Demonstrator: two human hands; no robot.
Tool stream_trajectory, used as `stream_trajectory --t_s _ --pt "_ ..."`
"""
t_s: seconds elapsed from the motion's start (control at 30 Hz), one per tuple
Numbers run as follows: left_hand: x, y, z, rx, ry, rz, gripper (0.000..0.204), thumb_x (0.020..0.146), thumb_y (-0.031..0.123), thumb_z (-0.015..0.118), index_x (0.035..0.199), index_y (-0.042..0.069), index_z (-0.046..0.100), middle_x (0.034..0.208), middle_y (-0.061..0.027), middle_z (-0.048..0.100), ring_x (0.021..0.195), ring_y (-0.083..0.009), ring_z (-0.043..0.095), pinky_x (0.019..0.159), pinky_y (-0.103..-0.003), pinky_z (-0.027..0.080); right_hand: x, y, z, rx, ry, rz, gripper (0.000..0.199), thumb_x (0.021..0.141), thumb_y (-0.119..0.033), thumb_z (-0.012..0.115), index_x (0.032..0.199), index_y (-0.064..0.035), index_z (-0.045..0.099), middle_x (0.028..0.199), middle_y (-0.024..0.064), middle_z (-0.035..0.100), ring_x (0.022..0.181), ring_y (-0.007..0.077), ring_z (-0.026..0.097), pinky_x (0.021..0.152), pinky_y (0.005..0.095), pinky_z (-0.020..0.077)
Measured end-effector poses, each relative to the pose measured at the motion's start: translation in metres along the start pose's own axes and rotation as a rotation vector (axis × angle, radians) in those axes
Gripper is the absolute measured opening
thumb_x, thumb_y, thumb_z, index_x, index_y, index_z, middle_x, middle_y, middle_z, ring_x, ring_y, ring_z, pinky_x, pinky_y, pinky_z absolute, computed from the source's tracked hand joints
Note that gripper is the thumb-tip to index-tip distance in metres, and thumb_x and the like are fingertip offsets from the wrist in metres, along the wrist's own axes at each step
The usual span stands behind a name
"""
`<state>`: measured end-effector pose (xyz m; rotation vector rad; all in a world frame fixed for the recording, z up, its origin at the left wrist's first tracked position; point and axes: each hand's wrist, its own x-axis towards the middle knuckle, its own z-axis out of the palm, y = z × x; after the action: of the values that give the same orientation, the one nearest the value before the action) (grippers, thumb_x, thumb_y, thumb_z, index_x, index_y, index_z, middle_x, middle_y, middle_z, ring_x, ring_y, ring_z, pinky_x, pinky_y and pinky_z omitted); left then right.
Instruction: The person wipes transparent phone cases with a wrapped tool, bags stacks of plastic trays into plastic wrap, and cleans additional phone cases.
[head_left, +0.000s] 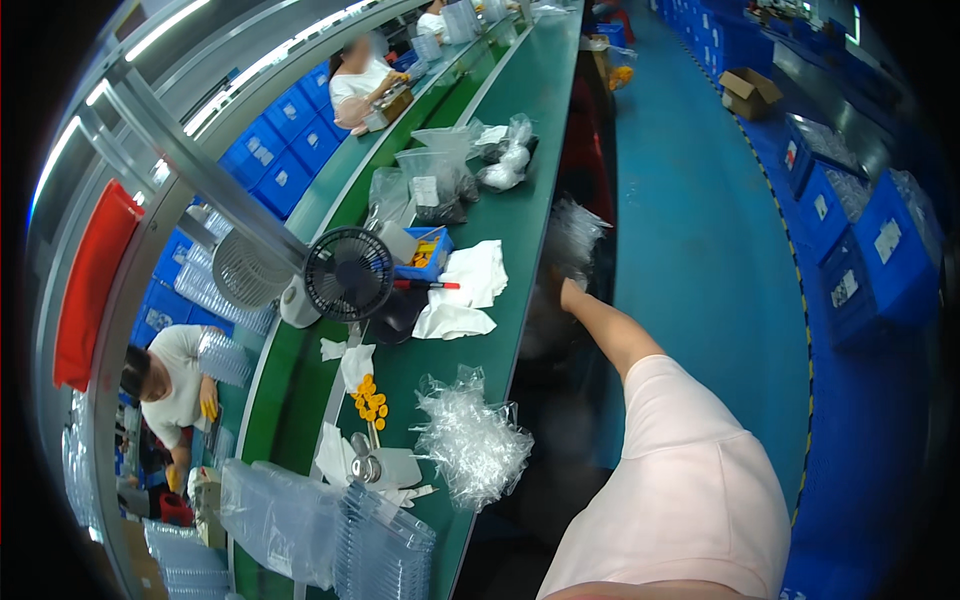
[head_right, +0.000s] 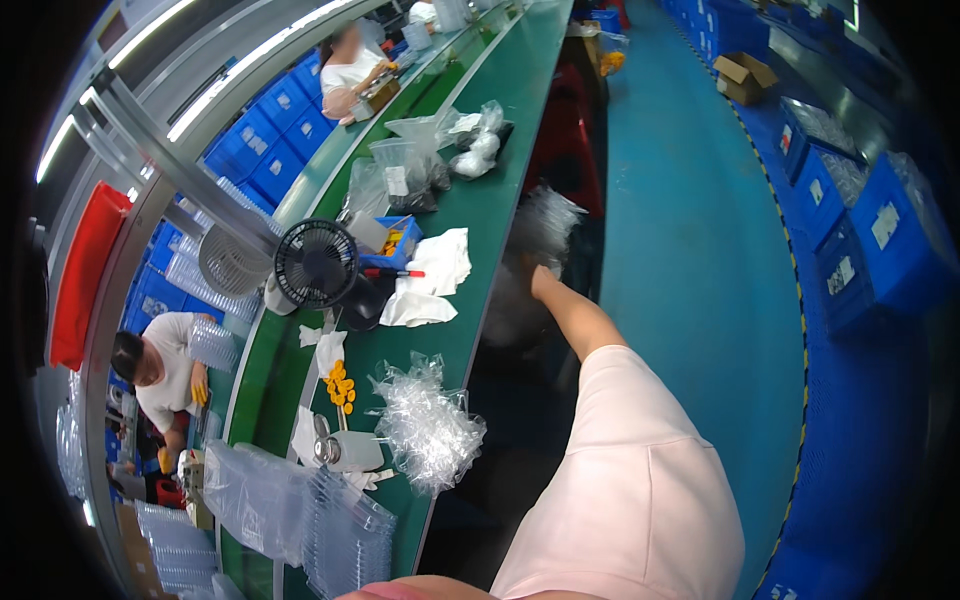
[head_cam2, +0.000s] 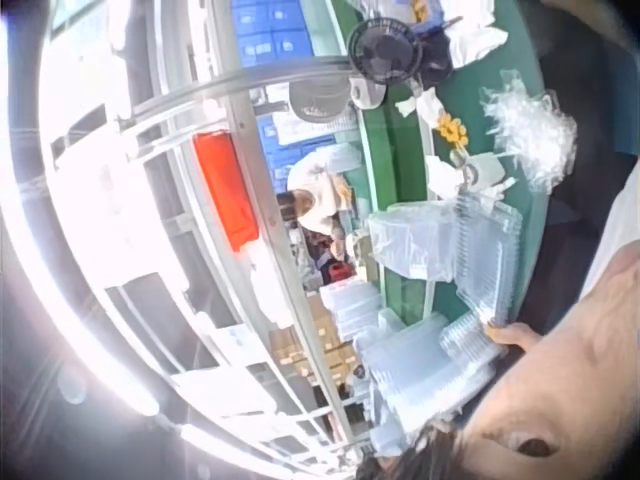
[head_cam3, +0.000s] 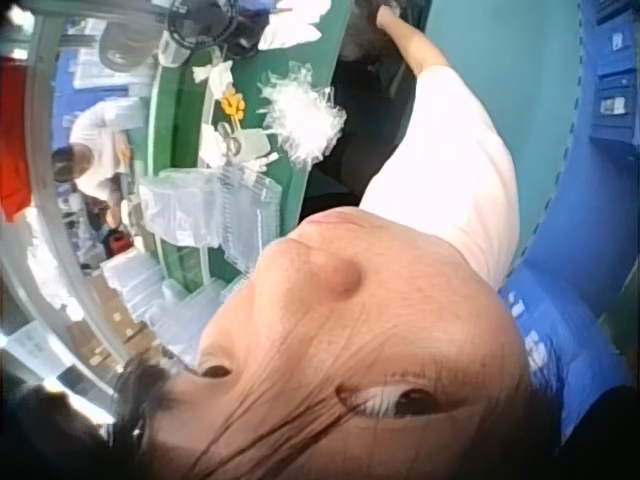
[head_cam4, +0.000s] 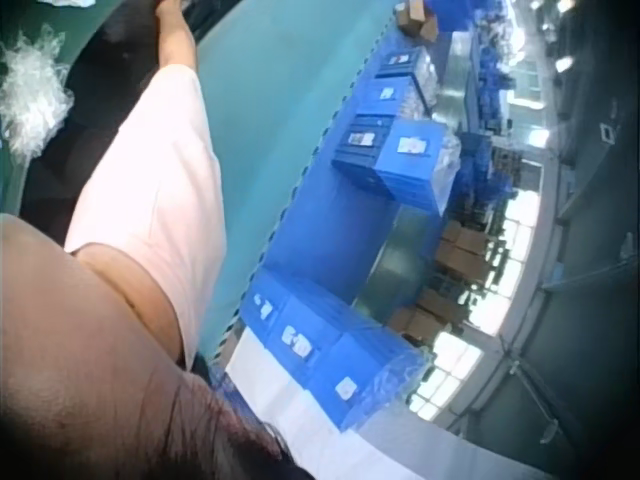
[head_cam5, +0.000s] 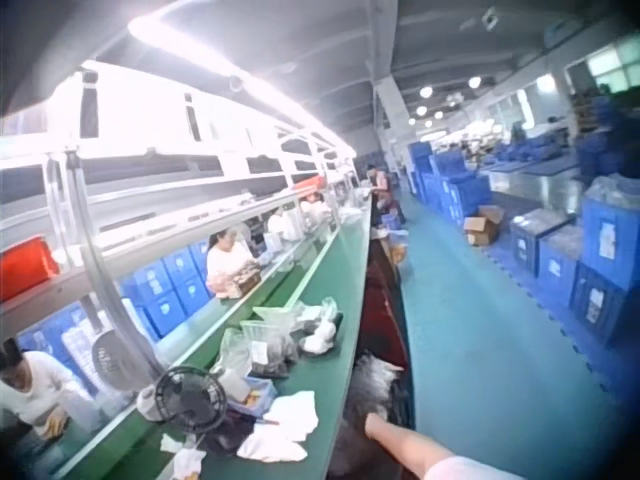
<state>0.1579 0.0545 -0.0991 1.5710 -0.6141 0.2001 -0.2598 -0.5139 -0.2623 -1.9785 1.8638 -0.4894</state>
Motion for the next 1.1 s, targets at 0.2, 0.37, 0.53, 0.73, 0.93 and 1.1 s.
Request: stream_trajectory --t_s 0.2,0.37,0.53,0.73,0.93,1.1 --pt "0.0 -0.015 0.051 -0.085 -0.181 -0.067 0.043 0.086 0.024 0.034 0.113 -0.008 0.044 0.114 -0.0202 0.047 0.104 -0.0293 0.044 0.09 -0.038 0.033 -0.071 -0.041 -0.101 -0.266 0.088 -0.078 0.034 0.075 -0.015 0.054 0.106 -0.0023 0.05 0.102 0.0215 0.049 0.093 0.0343 0.051 0.076 0.0391 0.0457" --pt "-0.007 -0.011 0.095 -0.157 -0.364 -0.117 0.042 0.087 0.022 0.034 0.116 -0.007 0.042 0.117 -0.0194 0.045 0.106 -0.0284 0.043 0.092 -0.037 0.032 -0.168 -0.085 -0.129 0.163 0.696 -0.369 0.028 0.078 -0.017 0.053 0.104 -0.0054 0.053 0.106 0.015 0.051 0.094 0.0302 0.052 0.077 0.0366 0.0452" --pt "-0.027 0.012 0.144 -0.21 -0.574 -0.153 0.041 0.087 0.021 0.034 0.118 -0.006 0.04 0.119 -0.0186 0.043 0.109 -0.0275 0.041 0.093 -0.036 0.03 -0.222 -0.178 -0.212 0.161 0.586 -1.269 0.025 0.071 -0.005 0.054 0.094 -0.0097 0.061 0.099 0.0088 0.059 0.08 0.0225 0.058 0.067 0.0311 0.0474" --pt "-0.062 0.043 0.166 -0.242 -0.67 -0.215 0.04 0.088 0.019 0.034 0.121 -0.005 0.037 0.121 -0.0176 0.041 0.111 -0.0265 0.039 0.095 -0.035 0.029 -0.319 -0.287 -0.188 0.847 0.161 -1.687 0.025 0.077 -0.008 0.056 0.101 -0.0077 0.058 0.103 0.0112 0.056 0.079 0.0242 0.055 0.073 0.0336 0.042" --pt "-0.044 0.048 0.104 -0.092 -0.465 -0.292 0.04 0.089 0.017 0.034 0.123 -0.004 0.034 0.124 -0.0166 0.039 0.114 -0.0254 0.037 0.097 -0.034 0.027 -0.393 -0.326 -0.295 1.956 -0.623 -1.801 0.055 0.084 -0.043 0.043 0.108 0.0069 0.048 0.111 0.0272 0.044 0.1 0.0417 0.043 0.088 0.052 0.0286" --pt "-0.038 0.05 -0.006 0.094 -0.281 -0.395 0.041 0.089 0.016 0.034 0.125 -0.003 0.032 0.126 -0.0158 0.037 0.117 -0.0245 0.035 0.099 -0.033 0.025 -0.406 -0.376 -0.311 1.91 -0.711 -2.096 0.042 0.085 -0.033 0.044 0.105 0.0043 0.05 0.105 0.017 0.052 0.103 0.03 0.047 0.094 0.0411 0.0304"
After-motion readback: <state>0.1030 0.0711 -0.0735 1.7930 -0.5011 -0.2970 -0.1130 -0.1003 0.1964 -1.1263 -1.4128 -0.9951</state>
